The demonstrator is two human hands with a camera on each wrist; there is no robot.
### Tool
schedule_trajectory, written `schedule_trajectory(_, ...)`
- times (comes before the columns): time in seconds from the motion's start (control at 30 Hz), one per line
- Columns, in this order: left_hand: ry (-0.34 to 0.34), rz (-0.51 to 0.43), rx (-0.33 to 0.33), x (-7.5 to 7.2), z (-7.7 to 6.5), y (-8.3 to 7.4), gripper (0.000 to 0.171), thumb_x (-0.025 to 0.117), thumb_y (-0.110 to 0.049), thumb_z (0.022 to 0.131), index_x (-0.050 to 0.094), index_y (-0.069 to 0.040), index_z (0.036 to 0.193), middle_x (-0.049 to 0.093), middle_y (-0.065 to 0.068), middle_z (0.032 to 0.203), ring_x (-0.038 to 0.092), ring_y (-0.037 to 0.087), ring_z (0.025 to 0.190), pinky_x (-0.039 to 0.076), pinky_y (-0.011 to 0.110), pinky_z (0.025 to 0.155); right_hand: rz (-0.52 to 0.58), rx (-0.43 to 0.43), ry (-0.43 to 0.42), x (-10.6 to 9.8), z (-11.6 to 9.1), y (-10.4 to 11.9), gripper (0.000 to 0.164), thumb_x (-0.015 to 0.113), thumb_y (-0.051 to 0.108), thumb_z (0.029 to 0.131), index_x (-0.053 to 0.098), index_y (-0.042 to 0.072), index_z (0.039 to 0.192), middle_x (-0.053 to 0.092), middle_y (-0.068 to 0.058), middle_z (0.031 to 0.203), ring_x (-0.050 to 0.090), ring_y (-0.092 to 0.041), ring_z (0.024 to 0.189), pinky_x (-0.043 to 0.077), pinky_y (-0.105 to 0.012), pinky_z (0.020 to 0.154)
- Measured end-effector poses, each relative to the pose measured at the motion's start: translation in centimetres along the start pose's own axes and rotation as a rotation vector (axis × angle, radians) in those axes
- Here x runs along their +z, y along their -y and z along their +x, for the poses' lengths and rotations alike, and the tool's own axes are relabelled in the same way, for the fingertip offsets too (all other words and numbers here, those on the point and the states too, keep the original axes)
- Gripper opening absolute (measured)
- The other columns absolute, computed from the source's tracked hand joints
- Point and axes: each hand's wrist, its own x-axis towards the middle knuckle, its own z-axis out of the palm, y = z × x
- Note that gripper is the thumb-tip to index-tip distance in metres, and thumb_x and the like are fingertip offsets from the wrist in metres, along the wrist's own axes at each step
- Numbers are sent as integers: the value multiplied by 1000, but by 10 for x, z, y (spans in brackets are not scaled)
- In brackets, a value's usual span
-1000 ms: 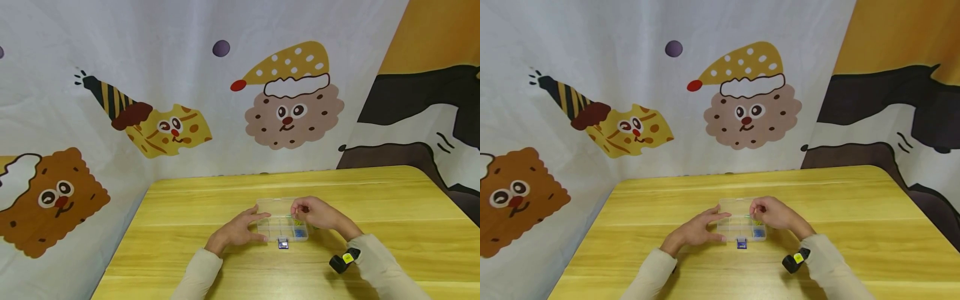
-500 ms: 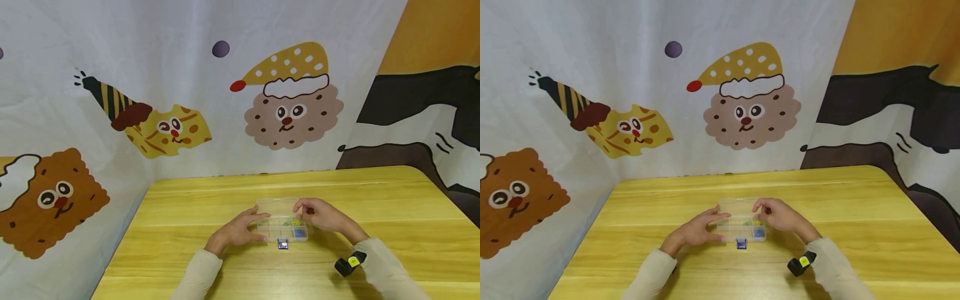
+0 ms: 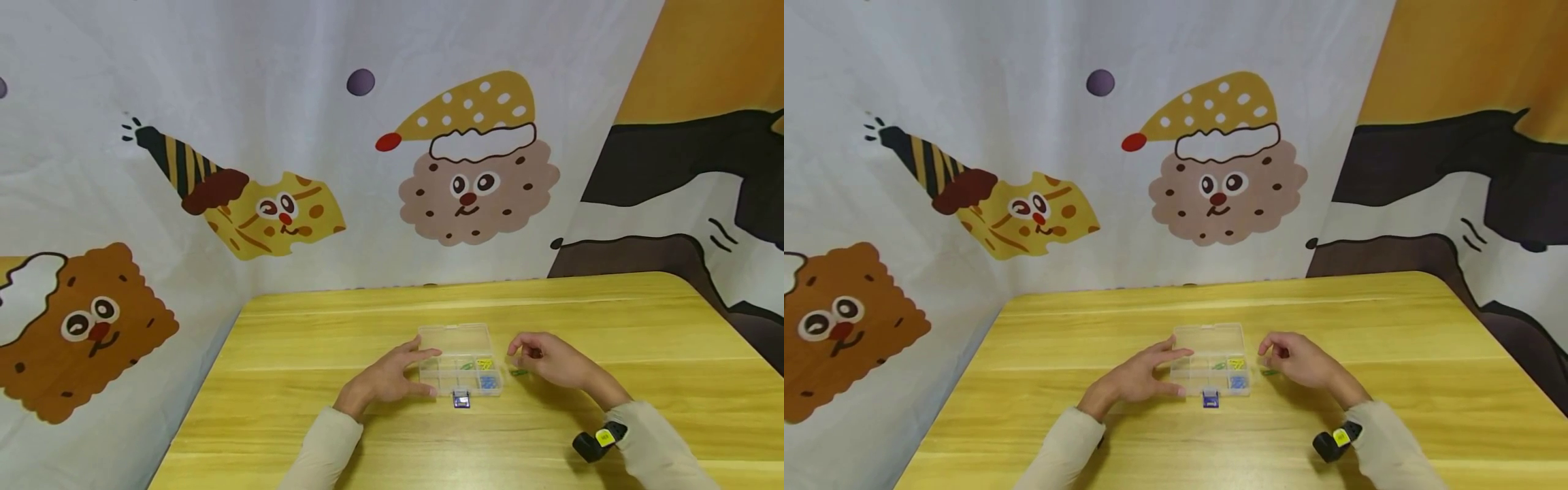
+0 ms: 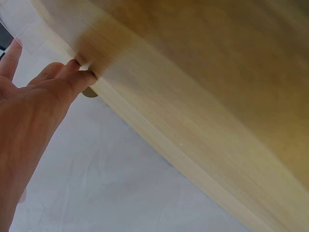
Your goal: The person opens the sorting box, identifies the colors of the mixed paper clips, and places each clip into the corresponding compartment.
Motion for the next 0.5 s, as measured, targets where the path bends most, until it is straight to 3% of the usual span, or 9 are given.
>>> schedule_trajectory(0.27,-1,2,-2,1,0,1,66,76,-44,85,48,-41,145,18,7,165,21,33,150,28,57,115,40,36,52,0,-5,-9,11,59,-4,94,65,4,98,54,-1,78,46,-5,69,40,-22,58)
schedule_trajectory(0.5,-2,9,-14,1,1,1,66,76,-44,85,48,-40,145,19,7,165,21,32,150,28,57,115,85,61,80,2,-7,-15,10,69,5,91,65,5,100,49,-1,75,43,-6,66,36,-23,56)
